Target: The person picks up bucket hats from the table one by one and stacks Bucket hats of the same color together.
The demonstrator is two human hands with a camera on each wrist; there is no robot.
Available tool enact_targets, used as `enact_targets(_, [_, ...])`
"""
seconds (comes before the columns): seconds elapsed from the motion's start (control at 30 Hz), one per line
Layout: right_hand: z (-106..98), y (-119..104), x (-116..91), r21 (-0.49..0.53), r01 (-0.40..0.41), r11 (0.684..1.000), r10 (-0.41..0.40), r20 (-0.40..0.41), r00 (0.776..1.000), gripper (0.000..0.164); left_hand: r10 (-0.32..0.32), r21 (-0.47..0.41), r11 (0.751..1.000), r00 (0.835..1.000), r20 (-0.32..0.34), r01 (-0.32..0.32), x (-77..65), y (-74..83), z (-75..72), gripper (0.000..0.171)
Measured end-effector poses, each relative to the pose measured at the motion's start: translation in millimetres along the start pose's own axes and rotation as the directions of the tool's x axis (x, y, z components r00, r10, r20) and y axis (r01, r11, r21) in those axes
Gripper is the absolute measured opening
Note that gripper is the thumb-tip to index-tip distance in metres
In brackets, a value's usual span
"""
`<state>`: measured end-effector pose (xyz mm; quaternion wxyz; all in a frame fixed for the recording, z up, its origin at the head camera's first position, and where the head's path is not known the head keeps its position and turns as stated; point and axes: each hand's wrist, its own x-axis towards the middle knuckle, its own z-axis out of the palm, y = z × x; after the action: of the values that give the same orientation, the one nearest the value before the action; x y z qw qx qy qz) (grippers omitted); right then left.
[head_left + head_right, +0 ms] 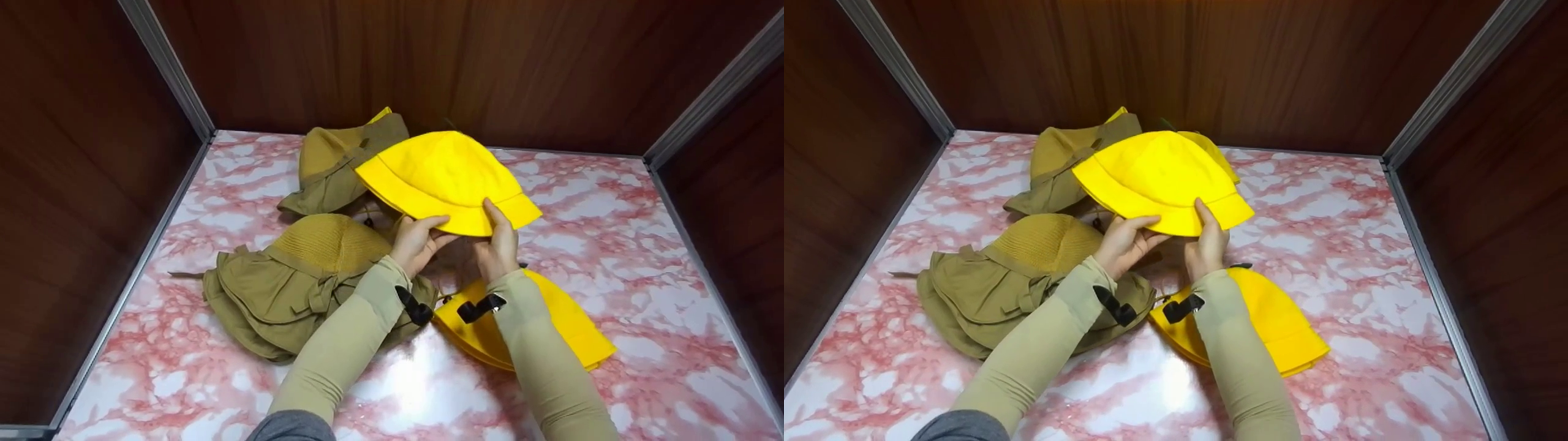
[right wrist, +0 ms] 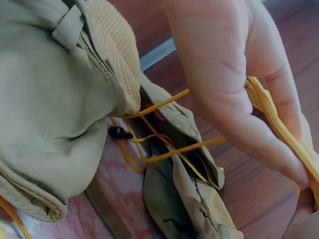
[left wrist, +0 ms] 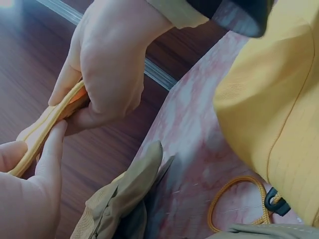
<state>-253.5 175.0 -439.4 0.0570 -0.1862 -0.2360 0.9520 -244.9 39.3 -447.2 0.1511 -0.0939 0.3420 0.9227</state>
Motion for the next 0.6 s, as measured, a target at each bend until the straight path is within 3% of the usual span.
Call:
enact_targets(0.33, [-5.1,-7.4,-8.6,0.005,-0.023,1.0,0.023,-0.02,1.0,0.039,-0.035,-0.017,0.999,0.999,0.037,0.036,-1.1,0.7,-5.7,0.022])
enact_targets(0.6, [-16.7,-14.7,-17.5,0.028,0.009,1.0,-0.007,-0.079,0.997,0.04,-0.075,-0.043,0.996,0.997,0.011,0.076,1.4,12.2,-16.8,0.012])
